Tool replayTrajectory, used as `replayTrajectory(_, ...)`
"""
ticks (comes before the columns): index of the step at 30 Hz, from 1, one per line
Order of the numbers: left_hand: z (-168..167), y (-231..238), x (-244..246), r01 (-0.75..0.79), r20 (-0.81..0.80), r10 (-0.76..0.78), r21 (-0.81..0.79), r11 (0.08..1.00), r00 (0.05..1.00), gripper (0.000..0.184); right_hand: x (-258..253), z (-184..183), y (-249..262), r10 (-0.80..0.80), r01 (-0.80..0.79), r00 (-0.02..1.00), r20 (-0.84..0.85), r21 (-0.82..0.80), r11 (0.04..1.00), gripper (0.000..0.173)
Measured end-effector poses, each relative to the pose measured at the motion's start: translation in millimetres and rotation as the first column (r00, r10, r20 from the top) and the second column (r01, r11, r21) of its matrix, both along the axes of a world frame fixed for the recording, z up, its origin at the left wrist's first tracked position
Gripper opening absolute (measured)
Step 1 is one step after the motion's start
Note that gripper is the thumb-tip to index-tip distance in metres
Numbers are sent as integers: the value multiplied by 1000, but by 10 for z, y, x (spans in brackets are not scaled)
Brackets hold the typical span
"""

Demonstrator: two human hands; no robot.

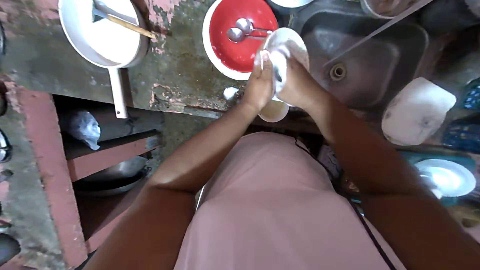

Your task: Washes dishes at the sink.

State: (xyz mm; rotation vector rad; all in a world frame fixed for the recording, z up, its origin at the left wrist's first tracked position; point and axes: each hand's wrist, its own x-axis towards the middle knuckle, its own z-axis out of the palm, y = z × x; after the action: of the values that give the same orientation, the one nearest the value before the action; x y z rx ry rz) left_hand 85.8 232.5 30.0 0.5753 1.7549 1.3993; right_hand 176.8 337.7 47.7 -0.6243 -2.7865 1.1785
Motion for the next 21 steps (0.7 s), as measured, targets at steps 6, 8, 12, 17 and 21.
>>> replayTrajectory(6,22,-78,-35,30,47,-31,18,999,998,56,-56,-157,133,-139,110,980,142,194,975,66)
replayTrajectory(8,47,-61,-93,65,-4,-65,39,997,998,56,-110,-49,-51,-51,47,998,26,136,990,68)
replayTrajectory(12,-11,-183,-305,17,25,-20,110,994,999,54,13,4,-28,92,-111,964,248,64,992,54)
replayTrajectory(17,54,-130,-172,101,28,-102,49,994,994,56,-193,7,-24,-151,97,972,182,277,956,70)
replayTrajectory(21,114,-186,-368,31,-100,-16,146,989,995,53,-86,77,-388,-4,4,1000,-8,11,1000,58)
